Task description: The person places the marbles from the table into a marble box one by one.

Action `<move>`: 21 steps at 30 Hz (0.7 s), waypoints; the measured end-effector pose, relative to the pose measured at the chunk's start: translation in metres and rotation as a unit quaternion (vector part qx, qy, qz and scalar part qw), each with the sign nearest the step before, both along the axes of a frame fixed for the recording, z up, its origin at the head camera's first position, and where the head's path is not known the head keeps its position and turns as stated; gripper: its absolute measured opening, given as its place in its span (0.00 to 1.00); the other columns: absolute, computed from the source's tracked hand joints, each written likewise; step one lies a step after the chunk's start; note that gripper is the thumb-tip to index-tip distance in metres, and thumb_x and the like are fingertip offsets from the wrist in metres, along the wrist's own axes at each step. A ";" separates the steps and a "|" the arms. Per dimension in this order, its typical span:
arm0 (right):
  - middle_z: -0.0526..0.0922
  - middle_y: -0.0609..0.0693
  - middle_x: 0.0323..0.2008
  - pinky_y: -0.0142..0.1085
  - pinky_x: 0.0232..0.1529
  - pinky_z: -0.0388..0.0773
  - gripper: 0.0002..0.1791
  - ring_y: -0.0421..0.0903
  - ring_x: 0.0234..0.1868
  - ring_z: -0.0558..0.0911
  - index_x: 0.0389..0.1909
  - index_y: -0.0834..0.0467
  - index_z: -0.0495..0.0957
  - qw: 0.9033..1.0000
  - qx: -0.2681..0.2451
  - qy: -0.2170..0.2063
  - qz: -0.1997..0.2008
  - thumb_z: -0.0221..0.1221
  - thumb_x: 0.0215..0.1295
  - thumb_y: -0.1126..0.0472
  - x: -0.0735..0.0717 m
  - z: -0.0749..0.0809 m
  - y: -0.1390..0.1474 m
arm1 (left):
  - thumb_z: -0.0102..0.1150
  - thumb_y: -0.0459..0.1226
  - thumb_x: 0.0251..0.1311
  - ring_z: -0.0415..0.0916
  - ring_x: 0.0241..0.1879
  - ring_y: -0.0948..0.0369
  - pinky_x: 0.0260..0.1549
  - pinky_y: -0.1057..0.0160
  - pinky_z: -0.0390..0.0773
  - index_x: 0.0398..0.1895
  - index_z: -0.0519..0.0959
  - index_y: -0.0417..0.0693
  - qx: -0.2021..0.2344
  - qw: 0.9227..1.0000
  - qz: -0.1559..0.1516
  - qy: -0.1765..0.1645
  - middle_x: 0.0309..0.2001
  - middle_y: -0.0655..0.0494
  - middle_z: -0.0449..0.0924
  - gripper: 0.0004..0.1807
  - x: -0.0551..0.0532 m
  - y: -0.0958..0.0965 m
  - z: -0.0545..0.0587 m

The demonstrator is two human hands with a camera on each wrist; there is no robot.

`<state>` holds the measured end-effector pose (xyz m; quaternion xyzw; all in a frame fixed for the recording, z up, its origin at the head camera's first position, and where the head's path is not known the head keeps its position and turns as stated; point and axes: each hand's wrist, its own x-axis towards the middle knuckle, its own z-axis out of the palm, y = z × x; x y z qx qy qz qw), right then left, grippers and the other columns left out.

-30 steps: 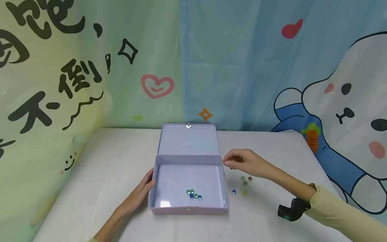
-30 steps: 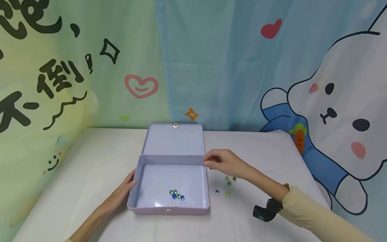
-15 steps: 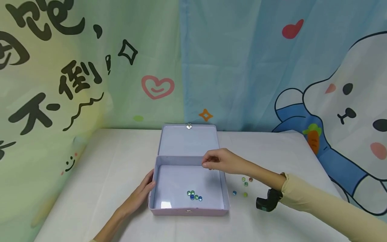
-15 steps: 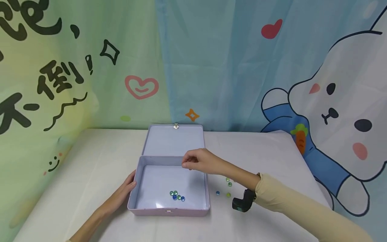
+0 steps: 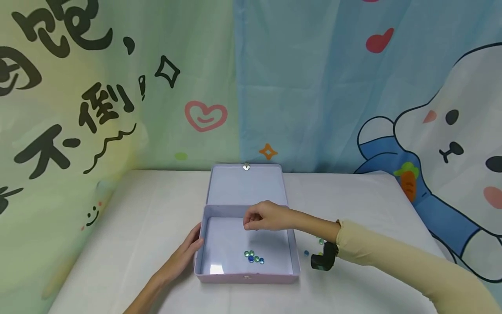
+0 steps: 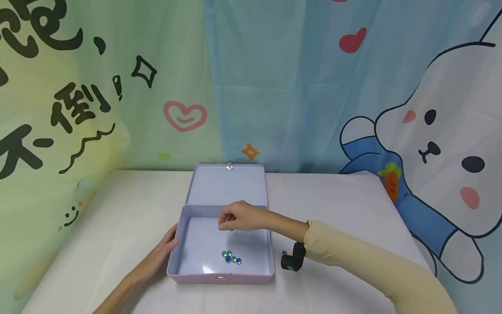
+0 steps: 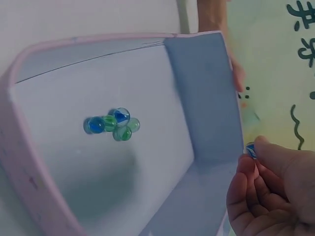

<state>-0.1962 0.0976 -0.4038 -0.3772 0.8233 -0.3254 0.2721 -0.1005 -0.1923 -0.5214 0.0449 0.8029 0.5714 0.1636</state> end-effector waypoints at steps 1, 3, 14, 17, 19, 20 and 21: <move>0.82 0.43 0.31 0.25 0.35 0.76 0.07 0.34 0.32 0.75 0.39 0.56 0.81 1.000 0.008 0.001 0.004 0.60 0.67 0.58 0.000 -0.002 -0.002 | 0.36 0.50 0.75 0.43 0.77 0.46 0.72 0.40 0.47 0.78 0.43 0.57 0.001 1.000 0.000 -0.002 0.78 0.46 0.43 0.33 0.000 0.000 0.000; 0.81 0.42 0.31 0.24 0.35 0.75 0.06 0.34 0.32 0.75 0.38 0.56 0.81 1.000 0.019 0.005 0.013 0.60 0.67 0.58 0.000 -0.006 -0.007 | 0.36 0.50 0.75 0.43 0.77 0.45 0.72 0.40 0.47 0.78 0.43 0.57 0.001 1.000 -0.002 0.000 0.78 0.45 0.43 0.33 0.002 0.001 0.001; 0.77 0.42 0.27 0.23 0.33 0.70 0.02 0.34 0.30 0.71 0.34 0.56 0.80 0.994 0.084 0.027 0.058 0.61 0.65 0.61 -0.008 -0.031 -0.029 | 0.36 0.50 0.75 0.44 0.77 0.46 0.72 0.40 0.47 0.78 0.43 0.57 -0.001 1.000 0.000 0.004 0.78 0.46 0.45 0.33 0.001 0.000 0.001; 0.76 0.42 0.26 0.23 0.32 0.69 0.03 0.34 0.29 0.70 0.34 0.57 0.79 0.992 0.099 0.032 0.072 0.61 0.65 0.62 -0.010 -0.037 -0.034 | 0.36 0.51 0.75 0.44 0.77 0.46 0.72 0.40 0.47 0.78 0.43 0.57 -0.004 1.000 0.002 0.002 0.78 0.46 0.45 0.33 0.002 0.001 0.001; 0.75 0.42 0.26 0.22 0.31 0.68 0.02 0.34 0.28 0.70 0.34 0.58 0.79 0.991 0.106 0.031 0.078 0.62 0.64 0.63 -0.011 -0.040 -0.038 | 0.36 0.51 0.74 0.44 0.77 0.45 0.72 0.39 0.47 0.78 0.43 0.58 -0.006 1.000 0.005 0.002 0.78 0.45 0.45 0.33 0.002 0.001 0.001; 0.75 0.43 0.26 0.22 0.30 0.67 0.02 0.34 0.28 0.70 0.34 0.59 0.79 0.991 0.110 0.028 0.077 0.62 0.64 0.63 -0.011 -0.042 -0.040 | 0.36 0.51 0.74 0.45 0.77 0.45 0.72 0.39 0.47 0.78 0.43 0.58 -0.007 1.000 0.005 0.002 0.78 0.45 0.45 0.33 0.002 0.001 0.001; 0.75 0.43 0.25 0.22 0.30 0.67 0.02 0.34 0.28 0.70 0.34 0.59 0.79 0.990 0.114 0.027 0.076 0.62 0.64 0.64 -0.012 -0.044 -0.041 | 0.36 0.51 0.74 0.45 0.77 0.45 0.72 0.39 0.47 0.78 0.44 0.57 -0.007 1.000 0.005 0.003 0.78 0.45 0.46 0.33 0.001 0.001 0.000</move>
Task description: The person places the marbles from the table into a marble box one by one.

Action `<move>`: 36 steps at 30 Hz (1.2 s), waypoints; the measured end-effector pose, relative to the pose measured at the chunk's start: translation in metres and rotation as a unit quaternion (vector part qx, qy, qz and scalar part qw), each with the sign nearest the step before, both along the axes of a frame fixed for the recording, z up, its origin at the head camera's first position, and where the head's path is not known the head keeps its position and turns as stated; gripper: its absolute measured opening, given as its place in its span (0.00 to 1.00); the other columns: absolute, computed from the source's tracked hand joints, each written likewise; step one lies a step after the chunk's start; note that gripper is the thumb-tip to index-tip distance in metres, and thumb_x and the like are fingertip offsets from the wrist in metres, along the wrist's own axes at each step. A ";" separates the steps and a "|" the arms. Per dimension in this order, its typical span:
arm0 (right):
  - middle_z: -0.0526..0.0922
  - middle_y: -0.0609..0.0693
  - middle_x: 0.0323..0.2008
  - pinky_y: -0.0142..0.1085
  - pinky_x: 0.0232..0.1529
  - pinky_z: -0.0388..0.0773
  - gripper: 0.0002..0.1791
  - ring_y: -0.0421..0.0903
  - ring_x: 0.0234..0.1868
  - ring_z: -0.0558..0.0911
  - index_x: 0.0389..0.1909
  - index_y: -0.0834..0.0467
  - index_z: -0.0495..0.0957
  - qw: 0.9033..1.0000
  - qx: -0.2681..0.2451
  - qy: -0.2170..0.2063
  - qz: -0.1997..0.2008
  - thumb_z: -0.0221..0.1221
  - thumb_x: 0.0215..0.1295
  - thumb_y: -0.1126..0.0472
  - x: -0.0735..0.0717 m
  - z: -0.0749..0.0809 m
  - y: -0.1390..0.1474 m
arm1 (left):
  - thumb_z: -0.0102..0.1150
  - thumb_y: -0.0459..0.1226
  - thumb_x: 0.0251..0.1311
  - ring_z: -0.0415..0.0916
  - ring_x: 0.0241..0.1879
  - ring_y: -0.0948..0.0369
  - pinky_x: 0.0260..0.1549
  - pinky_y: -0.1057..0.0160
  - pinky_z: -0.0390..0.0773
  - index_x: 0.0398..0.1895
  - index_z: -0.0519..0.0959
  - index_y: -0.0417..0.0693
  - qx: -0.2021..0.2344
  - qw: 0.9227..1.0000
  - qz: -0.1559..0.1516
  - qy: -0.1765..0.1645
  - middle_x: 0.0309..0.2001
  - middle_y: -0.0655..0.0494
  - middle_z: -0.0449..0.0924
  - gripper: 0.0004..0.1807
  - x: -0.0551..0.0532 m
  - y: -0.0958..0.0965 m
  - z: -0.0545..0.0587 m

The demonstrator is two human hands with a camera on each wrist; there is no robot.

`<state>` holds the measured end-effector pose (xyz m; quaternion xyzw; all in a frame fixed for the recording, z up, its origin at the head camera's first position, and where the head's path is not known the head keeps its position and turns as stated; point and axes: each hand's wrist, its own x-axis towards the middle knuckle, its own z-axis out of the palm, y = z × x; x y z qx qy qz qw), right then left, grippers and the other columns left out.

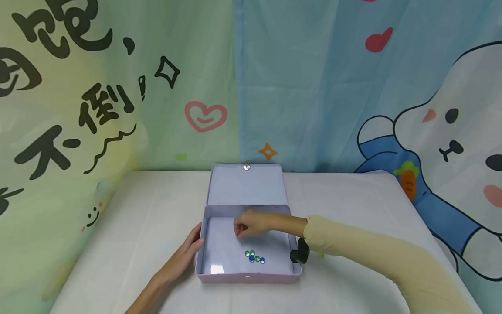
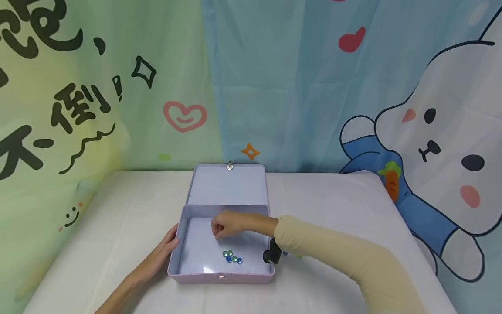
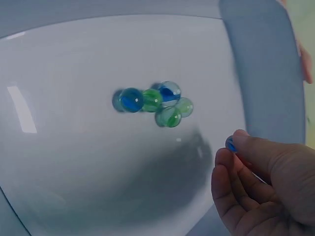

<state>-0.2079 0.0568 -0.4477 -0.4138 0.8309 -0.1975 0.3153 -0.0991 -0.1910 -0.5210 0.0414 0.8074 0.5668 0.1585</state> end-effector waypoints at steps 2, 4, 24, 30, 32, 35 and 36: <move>0.74 0.42 0.25 0.23 0.30 0.67 0.02 0.35 0.28 0.69 0.34 0.58 0.79 1.000 0.013 -0.001 -0.007 0.62 0.64 0.64 -0.001 -0.003 -0.002 | 0.36 0.51 0.74 0.46 0.76 0.44 0.72 0.39 0.47 0.78 0.44 0.57 0.002 1.000 0.002 0.004 0.78 0.45 0.46 0.33 -0.001 0.000 0.000; 0.74 0.42 0.25 0.23 0.30 0.66 0.02 0.35 0.28 0.69 0.33 0.57 0.78 1.000 0.026 -0.005 -0.014 0.62 0.64 0.63 -0.002 -0.007 -0.004 | 0.36 0.51 0.74 0.45 0.77 0.45 0.72 0.40 0.47 0.78 0.44 0.57 0.006 1.000 0.001 0.003 0.78 0.45 0.46 0.33 -0.001 0.000 -0.001; 0.73 0.41 0.24 0.23 0.33 0.67 0.05 0.34 0.28 0.69 0.30 0.53 0.75 0.996 0.074 -0.016 -0.035 0.62 0.65 0.61 -0.001 -0.020 -0.007 | 0.37 0.51 0.74 0.45 0.77 0.44 0.72 0.40 0.48 0.78 0.43 0.56 0.013 1.000 0.002 -0.003 0.78 0.45 0.44 0.34 -0.002 -0.001 -0.002; 0.73 0.41 0.25 0.24 0.34 0.68 0.06 0.34 0.29 0.70 0.31 0.52 0.75 0.995 0.094 -0.015 -0.030 0.63 0.64 0.60 -0.001 -0.016 -0.008 | 0.36 0.49 0.75 0.44 0.77 0.45 0.72 0.40 0.46 0.78 0.43 0.54 0.013 1.000 0.002 0.001 0.78 0.44 0.44 0.33 -0.001 0.000 -0.001; 0.74 0.41 0.26 0.24 0.34 0.68 0.05 0.34 0.30 0.70 0.34 0.52 0.76 0.995 0.101 -0.012 -0.022 0.63 0.64 0.58 -0.002 -0.013 -0.009 | 0.36 0.49 0.75 0.44 0.77 0.46 0.72 0.40 0.46 0.78 0.43 0.55 0.012 1.000 0.004 0.001 0.78 0.45 0.44 0.33 0.000 0.001 -0.001; 0.77 0.41 0.30 0.25 0.36 0.71 0.09 0.34 0.31 0.72 0.41 0.54 0.78 0.994 0.110 -0.005 -0.016 0.62 0.65 0.55 -0.001 -0.006 -0.007 | 0.37 0.48 0.75 0.43 0.77 0.47 0.72 0.41 0.46 0.78 0.44 0.55 0.014 1.000 0.006 0.000 0.78 0.46 0.44 0.33 -0.001 0.001 -0.001; 0.79 0.42 0.32 0.25 0.37 0.72 0.11 0.35 0.32 0.73 0.44 0.55 0.78 0.994 0.105 -0.002 -0.015 0.62 0.65 0.54 -0.001 -0.001 -0.006 | 0.37 0.48 0.75 0.43 0.77 0.46 0.72 0.41 0.46 0.78 0.44 0.55 0.014 1.000 0.005 0.001 0.78 0.45 0.44 0.33 -0.001 0.001 0.000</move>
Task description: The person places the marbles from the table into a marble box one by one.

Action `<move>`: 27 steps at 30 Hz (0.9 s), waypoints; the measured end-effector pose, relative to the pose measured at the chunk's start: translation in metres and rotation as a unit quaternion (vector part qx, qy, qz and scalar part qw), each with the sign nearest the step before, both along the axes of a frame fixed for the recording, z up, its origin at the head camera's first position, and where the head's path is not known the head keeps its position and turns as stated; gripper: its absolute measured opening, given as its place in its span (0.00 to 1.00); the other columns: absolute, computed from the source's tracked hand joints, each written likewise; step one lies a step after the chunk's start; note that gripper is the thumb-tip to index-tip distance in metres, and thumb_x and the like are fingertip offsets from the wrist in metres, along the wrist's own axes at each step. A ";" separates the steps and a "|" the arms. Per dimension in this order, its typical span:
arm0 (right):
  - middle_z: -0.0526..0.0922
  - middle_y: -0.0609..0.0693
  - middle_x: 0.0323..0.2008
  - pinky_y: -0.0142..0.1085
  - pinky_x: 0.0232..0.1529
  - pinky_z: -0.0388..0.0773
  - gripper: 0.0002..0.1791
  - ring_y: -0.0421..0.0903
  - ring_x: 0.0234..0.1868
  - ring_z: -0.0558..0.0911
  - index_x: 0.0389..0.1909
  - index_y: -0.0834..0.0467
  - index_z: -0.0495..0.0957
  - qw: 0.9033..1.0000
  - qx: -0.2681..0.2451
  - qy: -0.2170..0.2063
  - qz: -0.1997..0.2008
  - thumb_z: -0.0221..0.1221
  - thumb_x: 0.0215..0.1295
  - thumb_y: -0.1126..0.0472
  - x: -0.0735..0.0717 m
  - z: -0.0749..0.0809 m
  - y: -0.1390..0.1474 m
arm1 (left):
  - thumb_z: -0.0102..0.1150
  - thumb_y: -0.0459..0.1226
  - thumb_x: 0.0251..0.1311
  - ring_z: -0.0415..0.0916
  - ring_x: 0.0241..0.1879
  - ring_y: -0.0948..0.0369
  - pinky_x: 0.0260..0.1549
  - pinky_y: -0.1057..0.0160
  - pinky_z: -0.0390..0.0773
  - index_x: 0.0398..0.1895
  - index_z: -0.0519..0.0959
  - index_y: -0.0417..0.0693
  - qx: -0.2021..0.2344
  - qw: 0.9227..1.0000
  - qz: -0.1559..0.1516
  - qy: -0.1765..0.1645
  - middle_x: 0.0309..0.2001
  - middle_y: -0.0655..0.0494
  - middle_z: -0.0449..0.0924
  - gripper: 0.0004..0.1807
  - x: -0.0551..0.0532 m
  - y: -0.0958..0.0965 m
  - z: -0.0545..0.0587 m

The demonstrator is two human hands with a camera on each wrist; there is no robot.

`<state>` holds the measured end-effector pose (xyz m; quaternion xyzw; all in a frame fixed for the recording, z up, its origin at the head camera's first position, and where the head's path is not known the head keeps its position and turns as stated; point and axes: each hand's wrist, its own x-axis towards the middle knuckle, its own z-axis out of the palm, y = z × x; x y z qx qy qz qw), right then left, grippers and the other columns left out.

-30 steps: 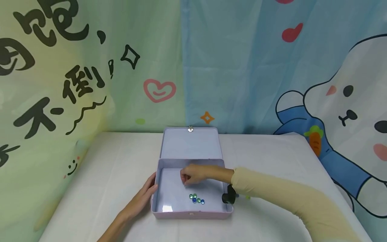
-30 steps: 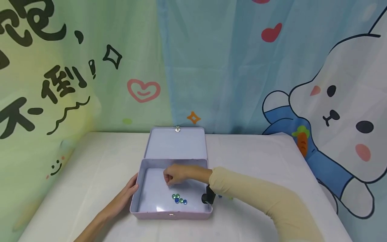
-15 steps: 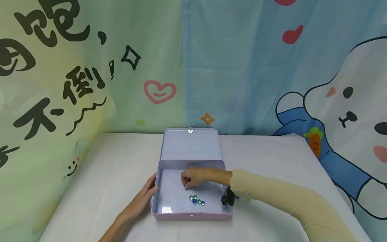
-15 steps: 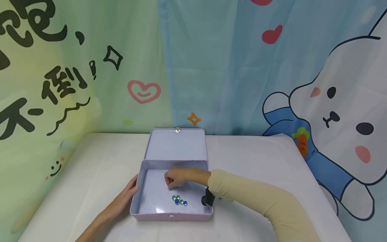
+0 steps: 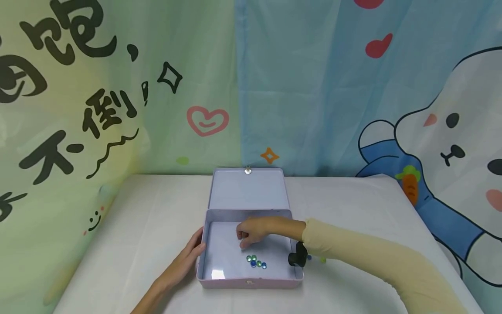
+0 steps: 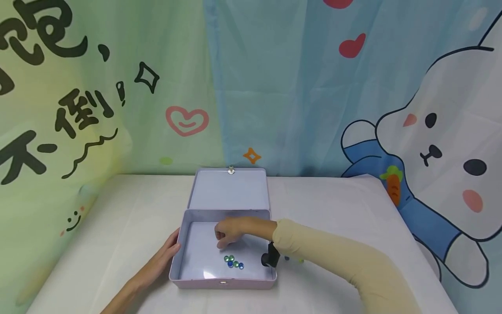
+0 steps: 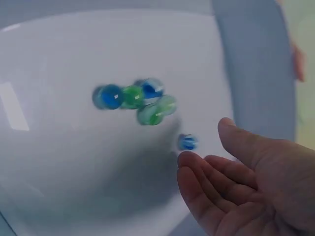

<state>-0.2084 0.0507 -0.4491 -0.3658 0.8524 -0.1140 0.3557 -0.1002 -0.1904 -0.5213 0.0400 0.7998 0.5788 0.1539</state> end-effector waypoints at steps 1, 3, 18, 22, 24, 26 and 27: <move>0.80 0.43 0.33 0.25 0.37 0.73 0.14 0.35 0.32 0.73 0.47 0.57 0.78 1.000 -0.009 0.003 0.002 0.62 0.65 0.54 0.001 0.004 0.002 | 0.37 0.48 0.74 0.43 0.77 0.46 0.72 0.41 0.46 0.78 0.44 0.55 0.000 1.000 0.000 0.000 0.78 0.45 0.44 0.33 0.000 0.000 0.000; 0.81 0.45 0.35 0.25 0.37 0.74 0.18 0.35 0.32 0.74 0.52 0.60 0.77 0.999 -0.038 0.001 0.003 0.61 0.66 0.54 0.004 0.014 0.009 | 0.37 0.48 0.75 0.44 0.77 0.46 0.72 0.41 0.47 0.78 0.44 0.55 0.002 1.000 0.000 0.002 0.78 0.45 0.45 0.32 0.001 0.000 0.000; 0.83 0.49 0.40 0.28 0.40 0.80 0.15 0.37 0.37 0.79 0.52 0.57 0.78 0.958 -0.238 0.047 -0.151 0.56 0.70 0.55 0.023 0.053 0.132 | 0.37 0.48 0.75 0.46 0.77 0.46 0.72 0.41 0.48 0.78 0.44 0.56 0.001 1.000 -0.004 -0.003 0.78 0.46 0.46 0.33 0.000 -0.001 -0.003; 0.82 0.51 0.39 0.29 0.34 0.80 0.13 0.37 0.36 0.77 0.50 0.58 0.79 0.953 -0.213 0.079 -0.201 0.56 0.70 0.56 0.031 0.040 0.174 | 0.37 0.48 0.75 0.46 0.77 0.46 0.72 0.40 0.48 0.78 0.43 0.56 -0.003 1.000 -0.007 -0.005 0.78 0.46 0.46 0.33 0.001 -0.001 -0.003; 0.82 0.49 0.39 0.29 0.34 0.81 0.12 0.36 0.37 0.77 0.48 0.59 0.79 0.949 -0.201 0.103 -0.220 0.57 0.69 0.57 0.034 0.033 0.192 | 0.37 0.49 0.74 0.46 0.77 0.46 0.72 0.40 0.48 0.78 0.44 0.57 -0.006 1.000 -0.006 -0.004 0.78 0.46 0.46 0.33 0.000 -0.001 -0.002; 0.82 0.47 0.38 0.28 0.37 0.80 0.11 0.35 0.37 0.76 0.47 0.59 0.80 0.944 -0.196 0.134 -0.231 0.58 0.67 0.59 0.036 0.026 0.208 | 0.37 0.49 0.74 0.45 0.77 0.46 0.72 0.40 0.47 0.78 0.43 0.57 -0.007 1.000 -0.006 -0.002 0.78 0.46 0.45 0.33 0.000 -0.002 -0.001; 0.82 0.47 0.37 0.28 0.37 0.80 0.11 0.34 0.37 0.76 0.46 0.60 0.80 0.941 -0.195 0.145 -0.235 0.59 0.67 0.60 0.036 0.022 0.215 | 0.36 0.50 0.74 0.45 0.77 0.46 0.72 0.40 0.47 0.78 0.43 0.57 -0.006 1.000 -0.006 -0.001 0.78 0.46 0.45 0.33 0.000 -0.002 -0.001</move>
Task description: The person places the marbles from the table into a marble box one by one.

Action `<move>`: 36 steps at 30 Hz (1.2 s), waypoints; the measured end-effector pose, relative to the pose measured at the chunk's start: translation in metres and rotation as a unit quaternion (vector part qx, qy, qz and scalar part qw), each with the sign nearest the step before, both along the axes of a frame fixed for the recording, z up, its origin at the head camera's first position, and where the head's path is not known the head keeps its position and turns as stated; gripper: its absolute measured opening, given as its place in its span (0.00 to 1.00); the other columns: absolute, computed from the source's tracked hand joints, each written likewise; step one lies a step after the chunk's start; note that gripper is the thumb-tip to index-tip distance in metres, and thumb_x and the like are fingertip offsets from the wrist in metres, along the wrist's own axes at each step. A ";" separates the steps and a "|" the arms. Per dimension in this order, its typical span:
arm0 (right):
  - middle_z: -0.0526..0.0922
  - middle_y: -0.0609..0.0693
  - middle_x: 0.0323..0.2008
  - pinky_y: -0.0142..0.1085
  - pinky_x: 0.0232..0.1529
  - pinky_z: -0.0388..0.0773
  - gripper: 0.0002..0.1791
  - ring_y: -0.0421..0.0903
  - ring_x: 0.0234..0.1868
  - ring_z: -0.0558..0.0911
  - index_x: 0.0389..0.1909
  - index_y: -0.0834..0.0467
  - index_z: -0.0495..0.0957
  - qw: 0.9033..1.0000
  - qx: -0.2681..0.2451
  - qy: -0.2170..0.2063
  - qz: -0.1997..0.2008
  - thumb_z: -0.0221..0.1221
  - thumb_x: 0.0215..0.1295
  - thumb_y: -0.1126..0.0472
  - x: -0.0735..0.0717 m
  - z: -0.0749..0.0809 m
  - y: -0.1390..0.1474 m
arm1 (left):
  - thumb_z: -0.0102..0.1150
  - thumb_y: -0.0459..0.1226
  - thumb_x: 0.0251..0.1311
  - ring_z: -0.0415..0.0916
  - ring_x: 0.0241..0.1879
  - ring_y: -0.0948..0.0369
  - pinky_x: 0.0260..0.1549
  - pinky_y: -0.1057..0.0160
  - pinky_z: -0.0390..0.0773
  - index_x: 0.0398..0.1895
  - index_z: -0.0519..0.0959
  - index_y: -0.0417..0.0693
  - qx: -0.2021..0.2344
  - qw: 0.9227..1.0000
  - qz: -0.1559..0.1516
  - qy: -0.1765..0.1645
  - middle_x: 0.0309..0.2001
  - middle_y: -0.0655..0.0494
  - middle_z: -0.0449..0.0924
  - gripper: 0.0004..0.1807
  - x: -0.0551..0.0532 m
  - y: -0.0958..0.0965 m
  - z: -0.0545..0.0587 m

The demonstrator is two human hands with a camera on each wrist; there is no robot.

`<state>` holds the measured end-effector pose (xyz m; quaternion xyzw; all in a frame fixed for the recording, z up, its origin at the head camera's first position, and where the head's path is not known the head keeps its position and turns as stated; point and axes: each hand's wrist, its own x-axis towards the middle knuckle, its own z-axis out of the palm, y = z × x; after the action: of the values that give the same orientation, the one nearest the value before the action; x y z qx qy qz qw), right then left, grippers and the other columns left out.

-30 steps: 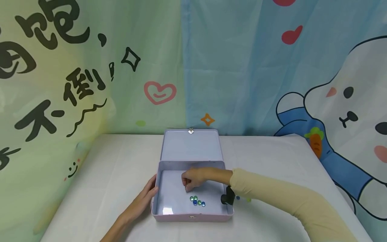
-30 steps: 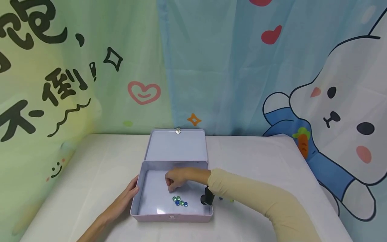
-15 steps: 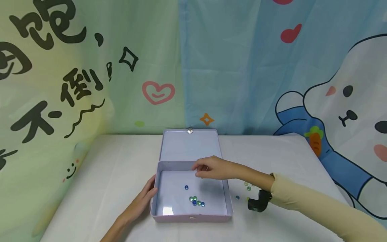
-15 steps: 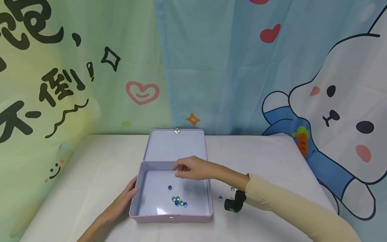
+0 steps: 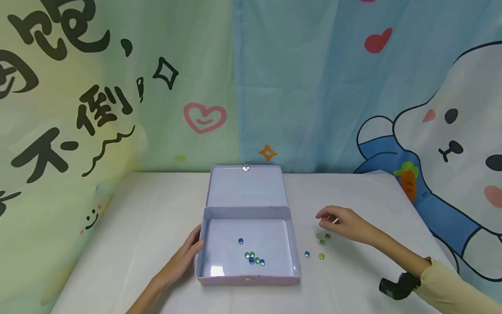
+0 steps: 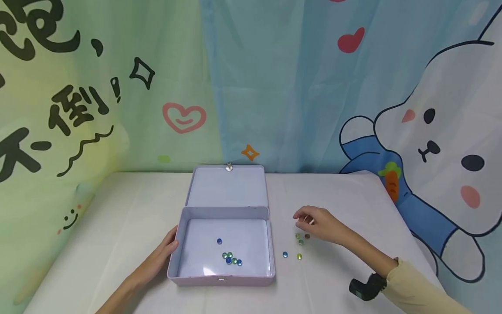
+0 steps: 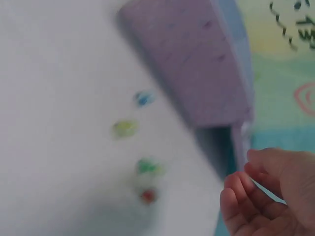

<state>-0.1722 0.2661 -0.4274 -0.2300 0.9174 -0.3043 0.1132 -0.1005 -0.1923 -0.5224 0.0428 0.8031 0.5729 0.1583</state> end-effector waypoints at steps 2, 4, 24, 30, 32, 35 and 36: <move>0.82 0.46 0.36 0.27 0.38 0.79 0.11 0.33 0.36 0.75 0.45 0.62 0.80 1.000 0.000 0.011 -0.007 0.60 0.65 0.62 0.003 -0.009 0.013 | 0.36 0.50 0.74 0.45 0.77 0.46 0.72 0.40 0.47 0.78 0.43 0.57 0.001 1.000 0.001 0.002 0.78 0.46 0.45 0.33 0.000 0.000 0.000; 0.81 0.46 0.35 0.27 0.37 0.79 0.10 0.32 0.35 0.75 0.45 0.64 0.79 1.000 -0.008 0.010 -0.004 0.60 0.64 0.64 0.005 -0.018 0.024 | 0.36 0.50 0.75 0.44 0.77 0.46 0.72 0.40 0.47 0.78 0.43 0.57 0.002 1.000 -0.001 0.003 0.78 0.46 0.45 0.33 0.000 0.001 0.000; 0.81 0.49 0.31 0.25 0.34 0.76 0.07 0.28 0.32 0.72 0.39 0.61 0.81 0.999 -0.028 0.044 0.000 0.64 0.59 0.69 0.012 -0.073 0.035 | 0.35 0.51 0.75 0.43 0.77 0.47 0.72 0.40 0.45 0.78 0.43 0.57 -0.002 1.000 0.002 -0.004 0.78 0.47 0.44 0.33 0.002 0.003 0.004; 0.80 0.44 0.31 0.25 0.33 0.75 0.06 0.30 0.31 0.71 0.38 0.59 0.81 0.999 -0.011 0.032 -0.023 0.64 0.59 0.68 0.013 -0.076 0.032 | 0.35 0.51 0.74 0.43 0.77 0.46 0.72 0.40 0.46 0.78 0.43 0.56 -0.001 1.000 0.002 -0.004 0.78 0.46 0.44 0.34 0.002 0.003 0.004; 0.80 0.44 0.31 0.25 0.33 0.75 0.06 0.30 0.31 0.72 0.38 0.59 0.81 0.999 -0.010 0.028 -0.028 0.64 0.59 0.67 0.013 -0.076 0.032 | 0.35 0.51 0.74 0.43 0.77 0.46 0.72 0.40 0.45 0.78 0.43 0.57 0.000 1.000 0.000 -0.004 0.78 0.46 0.44 0.33 0.002 0.003 0.003; 0.80 0.44 0.31 0.25 0.34 0.76 0.06 0.30 0.31 0.72 0.38 0.59 0.81 0.999 -0.011 0.024 -0.030 0.64 0.60 0.66 0.012 -0.076 0.032 | 0.35 0.51 0.74 0.43 0.77 0.47 0.73 0.41 0.45 0.78 0.43 0.58 -0.002 1.000 0.001 -0.003 0.78 0.47 0.44 0.33 0.001 0.002 0.002; 0.80 0.44 0.31 0.25 0.34 0.76 0.06 0.30 0.31 0.72 0.38 0.59 0.81 0.999 -0.012 0.024 -0.029 0.64 0.60 0.66 0.012 -0.077 0.032 | 0.35 0.51 0.74 0.43 0.77 0.47 0.73 0.41 0.45 0.78 0.43 0.58 -0.002 1.000 0.001 -0.003 0.78 0.47 0.44 0.33 0.001 0.002 0.002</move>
<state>-0.1602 0.2979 -0.5039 -0.2116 0.9226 -0.3127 0.0798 -0.0997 -0.1905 -0.5202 0.0402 0.8038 0.5715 0.1602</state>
